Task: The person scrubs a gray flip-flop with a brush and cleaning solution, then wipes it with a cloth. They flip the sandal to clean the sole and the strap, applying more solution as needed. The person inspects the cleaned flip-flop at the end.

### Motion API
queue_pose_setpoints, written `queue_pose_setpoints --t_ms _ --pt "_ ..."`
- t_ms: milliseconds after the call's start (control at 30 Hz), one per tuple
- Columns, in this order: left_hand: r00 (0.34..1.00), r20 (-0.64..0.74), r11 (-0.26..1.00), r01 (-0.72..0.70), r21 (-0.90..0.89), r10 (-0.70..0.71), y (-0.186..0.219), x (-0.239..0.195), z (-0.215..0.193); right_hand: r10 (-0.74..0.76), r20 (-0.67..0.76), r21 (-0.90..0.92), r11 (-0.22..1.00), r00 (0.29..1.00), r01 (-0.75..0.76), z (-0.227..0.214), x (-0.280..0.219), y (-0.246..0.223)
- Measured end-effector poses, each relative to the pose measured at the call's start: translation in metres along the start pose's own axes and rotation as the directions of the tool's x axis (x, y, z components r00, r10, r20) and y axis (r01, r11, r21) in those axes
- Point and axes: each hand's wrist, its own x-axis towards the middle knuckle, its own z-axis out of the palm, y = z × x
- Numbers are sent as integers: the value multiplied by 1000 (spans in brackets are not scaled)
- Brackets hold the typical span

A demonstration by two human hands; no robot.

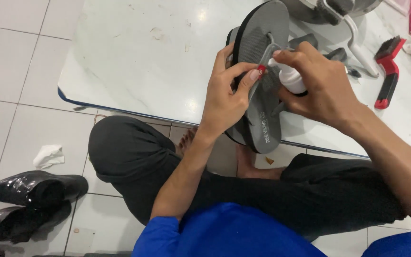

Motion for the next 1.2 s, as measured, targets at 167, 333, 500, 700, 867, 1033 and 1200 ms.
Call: queue_pose_setpoints --t_ms 167,333,500,700,867,1033,1200 --pt "998 60 999 -9 -36 11 0 0 -2 1 12 -108 994 1000 0 6 -2 3" --pt "998 56 999 -18 -32 20 -1 -1 -2 12 19 -116 993 1000 -9 8 -5 5" --pt "997 70 999 -11 -34 14 -4 0 -2 5 8 -156 988 1000 -4 10 -8 9" --pt "998 61 999 -5 -47 7 -8 2 2 81 -63 190 979 995 -67 -7 -1 10" --pt "999 47 997 16 70 -19 -12 5 5 215 -405 171 973 889 -157 -19 -39 67" --pt "996 84 992 22 122 -32 -3 5 6 416 -444 214 909 793 -357 -4 -80 149" --pt "993 46 939 -121 321 112 5 1 16 583 -473 338 812 660 -475 27 -95 202"
